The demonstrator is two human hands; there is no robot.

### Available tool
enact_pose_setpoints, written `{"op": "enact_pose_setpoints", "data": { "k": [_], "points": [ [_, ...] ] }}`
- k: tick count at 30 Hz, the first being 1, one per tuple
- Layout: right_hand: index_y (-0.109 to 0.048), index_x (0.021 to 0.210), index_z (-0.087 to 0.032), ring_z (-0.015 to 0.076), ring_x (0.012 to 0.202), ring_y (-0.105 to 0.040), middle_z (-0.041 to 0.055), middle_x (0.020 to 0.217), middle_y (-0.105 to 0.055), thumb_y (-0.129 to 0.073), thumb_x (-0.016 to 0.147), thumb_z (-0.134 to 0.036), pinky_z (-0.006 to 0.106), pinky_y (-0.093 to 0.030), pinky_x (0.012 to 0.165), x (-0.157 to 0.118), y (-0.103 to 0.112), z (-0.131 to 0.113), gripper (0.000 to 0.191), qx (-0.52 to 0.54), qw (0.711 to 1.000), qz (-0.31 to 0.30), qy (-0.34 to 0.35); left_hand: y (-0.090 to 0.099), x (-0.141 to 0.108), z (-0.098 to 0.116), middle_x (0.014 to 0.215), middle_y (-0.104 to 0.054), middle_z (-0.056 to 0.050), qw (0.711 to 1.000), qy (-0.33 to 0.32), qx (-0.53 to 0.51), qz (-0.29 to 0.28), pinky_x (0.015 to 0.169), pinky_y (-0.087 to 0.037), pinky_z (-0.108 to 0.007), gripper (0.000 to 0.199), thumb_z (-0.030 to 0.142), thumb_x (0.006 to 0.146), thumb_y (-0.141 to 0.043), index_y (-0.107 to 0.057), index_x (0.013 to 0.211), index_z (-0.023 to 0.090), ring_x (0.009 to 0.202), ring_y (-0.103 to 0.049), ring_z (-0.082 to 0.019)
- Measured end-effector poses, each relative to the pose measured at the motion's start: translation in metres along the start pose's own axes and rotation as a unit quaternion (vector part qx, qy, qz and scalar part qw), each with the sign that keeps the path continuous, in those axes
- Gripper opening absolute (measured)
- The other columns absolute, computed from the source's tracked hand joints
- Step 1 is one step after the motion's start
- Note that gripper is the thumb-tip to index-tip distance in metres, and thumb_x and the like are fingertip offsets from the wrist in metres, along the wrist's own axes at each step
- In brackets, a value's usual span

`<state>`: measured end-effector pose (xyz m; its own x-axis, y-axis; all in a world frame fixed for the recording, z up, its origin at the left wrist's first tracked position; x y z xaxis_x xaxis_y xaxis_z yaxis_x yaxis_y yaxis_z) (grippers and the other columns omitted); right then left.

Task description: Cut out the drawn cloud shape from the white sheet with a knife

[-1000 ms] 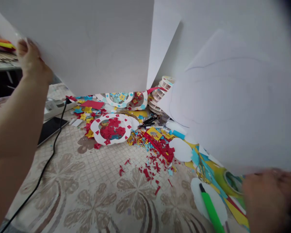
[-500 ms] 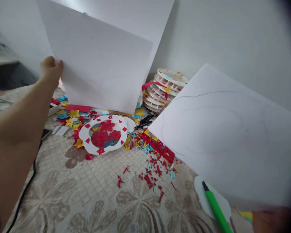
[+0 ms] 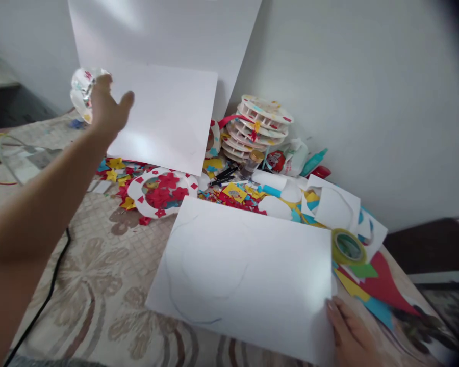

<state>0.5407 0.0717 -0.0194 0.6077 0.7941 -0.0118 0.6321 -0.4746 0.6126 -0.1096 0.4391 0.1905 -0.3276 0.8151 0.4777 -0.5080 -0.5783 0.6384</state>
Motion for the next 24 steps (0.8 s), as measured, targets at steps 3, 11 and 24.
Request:
{"op": "enact_pose_setpoints", "data": {
  "k": [3,11,24],
  "points": [
    [-0.072,0.103,-0.027,0.0324,0.105,-0.070,0.0074,0.112,-0.076,-0.063,0.077,-0.061,0.041,-0.061,0.085,-0.018,-0.018,0.002,0.044,-0.005,0.998,-0.064,0.011,0.002,-0.059,0.038,0.151,-0.041,-0.014,0.997,-0.064,-0.029,-0.032,0.116,-0.028,-0.036,0.069,0.044,0.097,-0.054,-0.028,0.146,0.003,0.138,-0.038,-0.022],
    [-0.069,0.112,-0.021,0.0307,0.111,-0.068,0.0118,0.121,-0.071,-0.057,0.084,-0.055,0.041,-0.059,0.091,-0.047,-0.049,0.002,0.046,0.026,0.987,-0.149,0.062,-0.012,-0.210,0.064,0.142,-0.053,-0.013,0.957,-0.161,-0.057,-0.236,0.113,-0.034,-0.044,0.071,0.055,0.083,-0.059,-0.050,0.139,0.014,0.130,-0.049,-0.031],
    [-0.070,0.103,-0.024,0.0287,0.078,-0.073,0.0093,0.093,-0.075,-0.056,0.088,-0.049,0.040,-0.060,0.071,-0.037,-0.006,-0.007,0.032,-0.036,0.975,-0.023,0.218,-0.061,-0.161,0.015,0.122,-0.059,-0.009,0.970,0.015,-0.113,-0.217,0.091,-0.054,-0.037,0.040,0.039,0.099,-0.054,-0.055,0.126,0.010,0.102,-0.063,-0.016]
  ]
}}
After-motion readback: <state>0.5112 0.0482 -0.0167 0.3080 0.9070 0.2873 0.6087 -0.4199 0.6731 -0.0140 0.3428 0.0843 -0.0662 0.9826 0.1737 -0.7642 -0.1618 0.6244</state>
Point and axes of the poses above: each hand's wrist, its own x-axis towards the middle knuckle, its own y-axis out of the back of the hand, z = x × y, the point moved 10 cm from there along x, towards the middle knuckle
